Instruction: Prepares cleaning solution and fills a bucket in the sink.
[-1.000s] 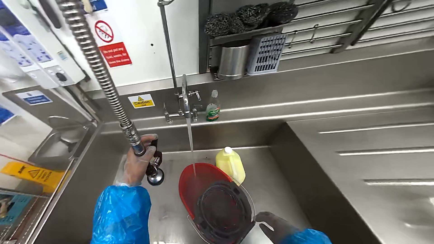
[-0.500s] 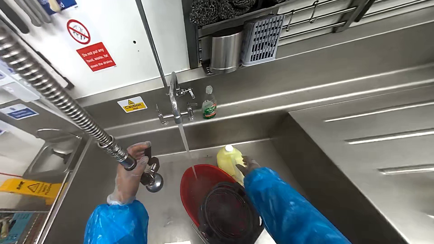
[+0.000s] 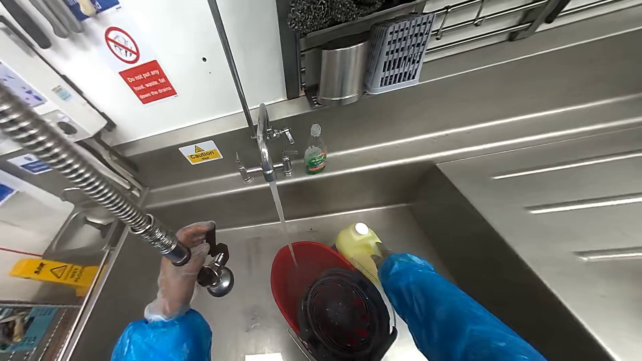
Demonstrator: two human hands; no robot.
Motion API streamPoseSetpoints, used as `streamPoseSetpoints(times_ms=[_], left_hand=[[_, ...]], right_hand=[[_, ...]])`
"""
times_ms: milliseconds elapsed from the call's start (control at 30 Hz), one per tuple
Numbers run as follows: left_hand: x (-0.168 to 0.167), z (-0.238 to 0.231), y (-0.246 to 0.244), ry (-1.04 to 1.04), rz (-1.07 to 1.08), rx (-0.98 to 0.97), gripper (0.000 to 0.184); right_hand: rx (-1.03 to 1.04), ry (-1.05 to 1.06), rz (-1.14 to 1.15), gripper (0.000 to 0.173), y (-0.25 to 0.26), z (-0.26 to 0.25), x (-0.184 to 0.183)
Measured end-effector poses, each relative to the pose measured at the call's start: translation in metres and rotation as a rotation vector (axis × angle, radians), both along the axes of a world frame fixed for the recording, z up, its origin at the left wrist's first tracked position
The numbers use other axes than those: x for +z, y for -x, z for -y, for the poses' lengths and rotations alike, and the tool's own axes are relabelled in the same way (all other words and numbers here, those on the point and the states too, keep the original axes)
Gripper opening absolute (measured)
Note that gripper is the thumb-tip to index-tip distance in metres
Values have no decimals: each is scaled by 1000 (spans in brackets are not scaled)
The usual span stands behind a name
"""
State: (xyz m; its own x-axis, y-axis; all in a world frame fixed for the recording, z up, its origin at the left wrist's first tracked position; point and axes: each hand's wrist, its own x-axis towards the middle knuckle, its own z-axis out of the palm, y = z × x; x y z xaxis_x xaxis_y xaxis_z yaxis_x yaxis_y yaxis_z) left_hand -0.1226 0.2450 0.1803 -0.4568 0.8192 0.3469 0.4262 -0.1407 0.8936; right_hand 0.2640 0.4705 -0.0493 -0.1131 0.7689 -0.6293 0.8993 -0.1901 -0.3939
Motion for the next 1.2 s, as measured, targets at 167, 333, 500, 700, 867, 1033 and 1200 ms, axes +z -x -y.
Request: streamPoseSetpoints(times_ms=[167, 333, 500, 700, 867, 1033, 1200], left_hand=[[7, 12, -4, 40, -10, 47, 34], [12, 14, -6, 51, -46, 62, 34], [14, 8, -7, 66, -34, 50, 36], [14, 1, -15, 79, -29, 79, 33], [21, -3, -21, 151, -27, 101, 34], [33, -2, -26, 122, 6, 164, 24], [48, 1, -25, 159, -68, 157, 26]], right_hand=[[58, 51, 73, 65, -43, 40, -10], [125, 93, 182, 66, -104, 86, -24], [136, 155, 212, 65, -146, 113, -7], [121, -125, -22, 69, -141, 93, -13], [216, -58, 108, 63, -124, 76, -15], [366, 6, 209, 64, -103, 62, -14], [543, 66, 256, 60, -98, 55, -2]])
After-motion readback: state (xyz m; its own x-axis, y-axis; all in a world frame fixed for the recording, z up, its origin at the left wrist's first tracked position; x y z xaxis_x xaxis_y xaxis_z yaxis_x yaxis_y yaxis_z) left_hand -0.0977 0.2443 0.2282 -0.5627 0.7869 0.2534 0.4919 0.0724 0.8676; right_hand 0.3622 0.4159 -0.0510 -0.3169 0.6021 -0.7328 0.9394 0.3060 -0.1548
